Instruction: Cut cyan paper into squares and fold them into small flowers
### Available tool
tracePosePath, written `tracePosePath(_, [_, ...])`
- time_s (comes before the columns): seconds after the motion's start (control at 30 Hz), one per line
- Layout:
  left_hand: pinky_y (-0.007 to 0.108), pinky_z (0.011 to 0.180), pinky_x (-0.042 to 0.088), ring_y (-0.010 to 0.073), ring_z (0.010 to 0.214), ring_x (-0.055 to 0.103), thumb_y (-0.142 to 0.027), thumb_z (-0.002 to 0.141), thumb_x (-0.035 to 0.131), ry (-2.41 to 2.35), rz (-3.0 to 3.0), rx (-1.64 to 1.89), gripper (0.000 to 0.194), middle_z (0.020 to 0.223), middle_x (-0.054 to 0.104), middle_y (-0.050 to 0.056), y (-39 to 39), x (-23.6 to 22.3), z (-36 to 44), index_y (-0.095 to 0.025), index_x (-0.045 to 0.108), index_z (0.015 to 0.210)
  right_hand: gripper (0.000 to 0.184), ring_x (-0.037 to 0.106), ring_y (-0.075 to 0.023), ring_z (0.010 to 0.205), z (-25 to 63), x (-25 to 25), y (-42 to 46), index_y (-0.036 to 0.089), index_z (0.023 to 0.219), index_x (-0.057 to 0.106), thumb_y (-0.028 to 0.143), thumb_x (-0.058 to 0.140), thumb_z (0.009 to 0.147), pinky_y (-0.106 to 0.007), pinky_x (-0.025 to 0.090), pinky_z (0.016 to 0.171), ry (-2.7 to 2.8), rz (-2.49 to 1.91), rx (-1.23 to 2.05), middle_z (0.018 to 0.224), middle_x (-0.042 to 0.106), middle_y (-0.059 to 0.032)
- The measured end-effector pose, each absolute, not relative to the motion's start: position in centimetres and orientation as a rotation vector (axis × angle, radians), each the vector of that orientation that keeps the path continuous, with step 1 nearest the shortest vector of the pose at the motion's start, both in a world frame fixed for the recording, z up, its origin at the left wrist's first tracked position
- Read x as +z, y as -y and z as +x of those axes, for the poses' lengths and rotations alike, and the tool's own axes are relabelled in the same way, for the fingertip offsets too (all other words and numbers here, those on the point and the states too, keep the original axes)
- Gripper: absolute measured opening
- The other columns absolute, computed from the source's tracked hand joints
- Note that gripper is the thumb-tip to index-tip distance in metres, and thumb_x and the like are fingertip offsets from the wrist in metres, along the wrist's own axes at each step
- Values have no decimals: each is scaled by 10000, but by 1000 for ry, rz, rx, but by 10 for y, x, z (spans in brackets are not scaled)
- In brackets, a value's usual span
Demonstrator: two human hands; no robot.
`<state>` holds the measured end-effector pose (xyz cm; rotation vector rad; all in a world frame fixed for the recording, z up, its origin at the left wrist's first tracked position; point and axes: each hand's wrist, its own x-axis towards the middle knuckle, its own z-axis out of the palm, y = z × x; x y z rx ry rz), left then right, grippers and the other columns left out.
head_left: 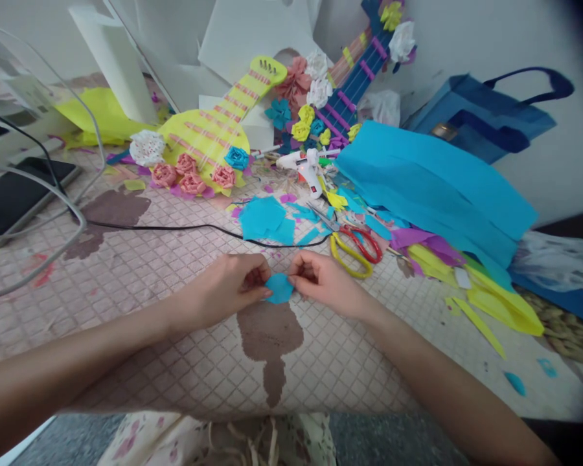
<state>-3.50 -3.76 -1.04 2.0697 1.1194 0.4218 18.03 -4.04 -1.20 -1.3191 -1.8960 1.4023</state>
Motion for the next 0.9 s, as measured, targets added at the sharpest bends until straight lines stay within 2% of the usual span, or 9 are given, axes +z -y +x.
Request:
tracePosePath(0.1, [230, 530, 392, 112, 560, 528, -243, 774, 586, -1100, 1899, 433, 59, 640, 605, -27, 35, -10, -35, -185, 594, 770, 94, 478, -65, 473, 181, -12, 43, 191, 789, 479, 206, 571, 790, -207, 376, 452, 1709, -1305, 1579, 623, 510, 61])
tracePosePath(0.23, [206, 473, 378, 99, 510, 507, -293, 745, 618, -1018, 1757, 402, 130, 566, 561, -37, 30, -9, -35, -177, 563, 727, 149, 484, -59, 456, 178, -11, 45, 193, 859, 494, 191, 606, 760, -191, 377, 411, 1592, -1310, 1625, 651, 545, 57])
tracePosePath(0.37, [209, 481, 426, 104, 503, 548, -353, 781, 579, -957, 1628, 352, 175, 579, 581, -32, 28, -8, -33, -180, 556, 777, 168, 487, -57, 449, 175, -11, 47, 195, 860, 498, 187, 617, 743, -189, 392, 402, 1557, -1317, 1613, 661, 549, 54])
tracePosePath(0.53, [205, 453, 418, 100, 451, 530, -361, 781, 587, -972, 1634, 325, 192, 517, 543, -45, 25, -8, -32, -180, 548, 730, 117, 504, -60, 490, 175, -13, 50, 191, 846, 518, 211, 602, 767, -186, 403, 422, 1598, -1293, 1592, 690, 551, 41])
tracePosePath(0.7, [206, 443, 419, 106, 464, 556, -396, 794, 581, -951, 1637, 298, 209, 589, 593, -32, 20, -11, -38, -187, 580, 787, 96, 498, -61, 496, 176, -19, 50, 186, 845, 526, 189, 592, 775, -189, 400, 439, 1605, -1298, 1540, 670, 541, 45])
tracePosePath(0.9, [194, 437, 411, 98, 442, 559, -366, 789, 582, -969, 1625, 259, 196, 548, 580, -43, 19, -11, -38, -185, 571, 714, 109, 490, -57, 463, 175, -15, 51, 179, 846, 525, 257, 590, 808, -182, 385, 413, 1640, -1325, 1564, 648, 537, 46])
